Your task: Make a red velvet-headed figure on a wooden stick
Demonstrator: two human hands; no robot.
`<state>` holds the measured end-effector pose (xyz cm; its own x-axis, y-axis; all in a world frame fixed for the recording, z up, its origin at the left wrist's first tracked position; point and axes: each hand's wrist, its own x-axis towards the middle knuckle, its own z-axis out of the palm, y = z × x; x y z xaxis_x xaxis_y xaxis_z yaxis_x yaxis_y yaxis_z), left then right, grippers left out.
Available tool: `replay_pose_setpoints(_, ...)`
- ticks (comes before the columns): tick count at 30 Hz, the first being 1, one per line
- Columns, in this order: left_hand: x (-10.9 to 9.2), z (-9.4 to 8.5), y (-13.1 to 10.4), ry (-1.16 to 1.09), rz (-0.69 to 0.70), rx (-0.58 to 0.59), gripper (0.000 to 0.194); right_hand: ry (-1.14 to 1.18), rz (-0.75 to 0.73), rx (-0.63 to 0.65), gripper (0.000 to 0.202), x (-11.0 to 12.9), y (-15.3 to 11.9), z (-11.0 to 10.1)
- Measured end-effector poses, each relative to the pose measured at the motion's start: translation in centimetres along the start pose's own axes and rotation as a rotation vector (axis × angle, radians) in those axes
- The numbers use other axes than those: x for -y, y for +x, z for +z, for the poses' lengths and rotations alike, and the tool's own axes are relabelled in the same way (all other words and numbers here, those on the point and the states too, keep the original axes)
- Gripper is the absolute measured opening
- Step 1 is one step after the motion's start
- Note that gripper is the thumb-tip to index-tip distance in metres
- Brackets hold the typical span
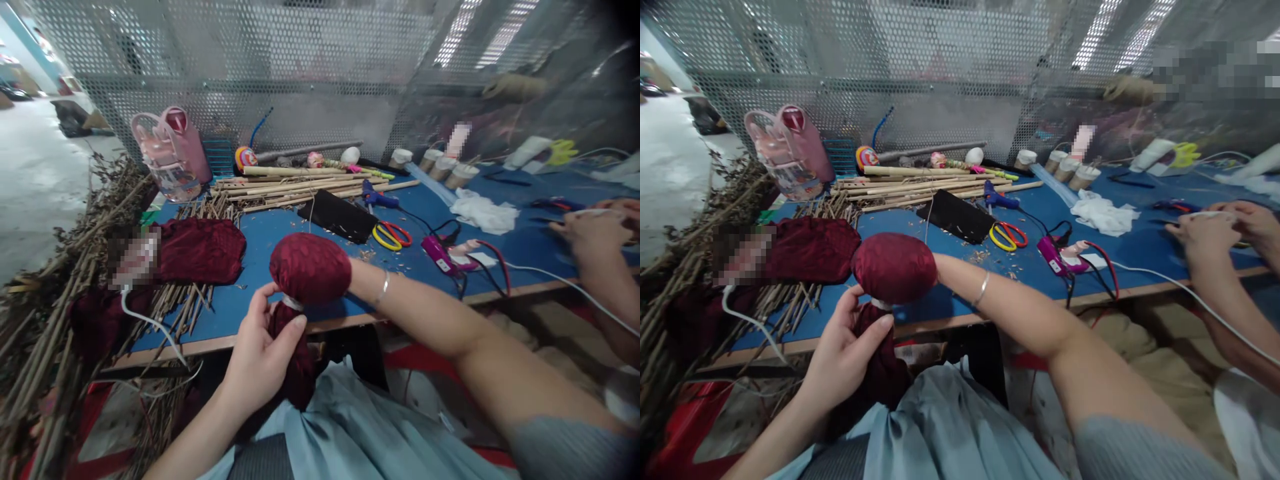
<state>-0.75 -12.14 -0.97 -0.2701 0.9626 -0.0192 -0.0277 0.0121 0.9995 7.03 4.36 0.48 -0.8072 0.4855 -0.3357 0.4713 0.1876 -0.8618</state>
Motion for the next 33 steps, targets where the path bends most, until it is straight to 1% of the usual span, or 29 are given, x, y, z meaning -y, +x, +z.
replay_pose_setpoints(2, 0.5, -0.8, 1.0, 0.037, -0.011, -0.141, 0.040, 0.065, -0.008, -0.117, 0.036, -2.1, -0.8, 1.4)
replay_pose_setpoints(3, 0.8, -1.2, 1.4, 0.071, -0.010, -0.197, 0.038, 0.110, -0.026, -0.210, 0.038, -2.9, -1.3, 2.1)
replay_pose_setpoints(5, 1.2, -1.6, 2.3, 0.145, -0.004, -0.248, 0.032, 0.187, -0.106, -0.487, 0.042, -3.8, -2.5, 3.4)
replay_pose_setpoints(6, 1.4, -1.6, 2.6, 0.180, -0.002, -0.249, 0.030, 0.197, -0.161, -0.625, 0.044, -3.8, -3.2, 4.0)
replay_pose_setpoints(7, 1.5, -1.5, 2.9, 0.211, 0.000, -0.244, 0.029, 0.174, -0.225, -0.734, 0.047, -3.8, -3.9, 4.7)
replay_pose_setpoints(8, 1.6, -1.3, 3.0, 0.238, 0.002, -0.235, 0.029, 0.115, -0.297, -0.802, 0.048, -3.6, -4.5, 5.2)
replay_pose_setpoints(9, 1.6, -1.1, 3.1, 0.261, 0.003, -0.225, 0.029, 0.032, -0.384, -0.839, 0.048, -3.3, -5.0, 5.7)
replay_pose_setpoints(10, 1.6, -0.9, 3.1, 0.284, 0.004, -0.214, 0.029, -0.069, -0.485, -0.854, 0.047, -3.1, -5.4, 6.1)
replay_pose_setpoints(12, 1.5, -0.7, 3.1, 0.344, 0.004, -0.194, 0.030, -0.323, -0.675, -0.839, 0.043, -2.6, -6.1, 6.2)
replay_pose_setpoints(13, 1.5, -0.7, 3.0, 0.387, 0.005, -0.190, 0.030, -0.478, -0.736, -0.799, 0.040, -2.3, -6.3, 6.0)
replay_pose_setpoints(14, 1.6, -0.7, 3.0, 0.437, 0.004, -0.186, 0.030, -0.645, -0.770, -0.721, 0.036, -1.9, -6.5, 5.6)
replay_pose_setpoints(15, 1.7, -0.7, 2.9, 0.485, 0.003, -0.178, 0.030, -0.810, -0.774, -0.609, 0.031, -1.3, -6.8, 5.0)
replay_pose_setpoints(17, 2.1, -0.6, 2.7, 0.546, 0.005, -0.125, 0.030, -1.089, -0.720, -0.323, 0.022, 0.4, -7.1, 3.6)
replay_pose_setpoints(19, 2.6, -0.1, 2.4, 0.536, 0.034, -0.020, 0.026, -1.248, -0.636, -0.056, 0.020, 2.8, -7.2, 2.3)
replay_pose_setpoints(21, 2.9, 0.7, 2.0, 0.504, 0.073, 0.083, 0.016, -1.308, -0.570, 0.133, 0.021, 5.4, -6.6, 1.1)
replay_pose_setpoints(22, 3.0, 1.0, 1.9, 0.490, 0.080, 0.104, 0.013, -1.315, -0.549, 0.208, 0.020, 6.5, -6.1, 0.5)
replay_pose_setpoints(24, 2.9, 1.6, 1.5, 0.465, 0.051, 0.109, 0.015, -1.269, -0.535, 0.320, 0.017, 8.0, -4.4, -0.6)
replay_pose_setpoints(25, 2.8, 1.8, 1.3, 0.450, 0.021, 0.107, 0.019, -1.214, -0.544, 0.361, 0.015, 8.4, -3.4, -1.3)
replay_pose_setpoints(27, 2.3, 1.8, 1.0, 0.414, -0.033, 0.112, 0.031, -1.050, -0.563, 0.411, 0.016, 8.3, -1.2, -2.7)
replay_pose_setpoints(29, 1.7, 1.6, 0.7, 0.383, -0.057, 0.125, 0.033, -0.830, -0.546, 0.439, 0.021, 7.3, 0.8, -4.0)
replay_pose_setpoints(30, 1.4, 1.5, 0.6, 0.364, -0.059, 0.123, 0.031, -0.706, -0.512, 0.456, 0.023, 6.6, 1.5, -4.5)
replay_pose_setpoints(33, 0.6, 1.2, 0.3, 0.286, -0.068, 0.133, 0.028, -0.308, -0.332, 0.525, 0.026, 4.1, 2.7, -4.9)
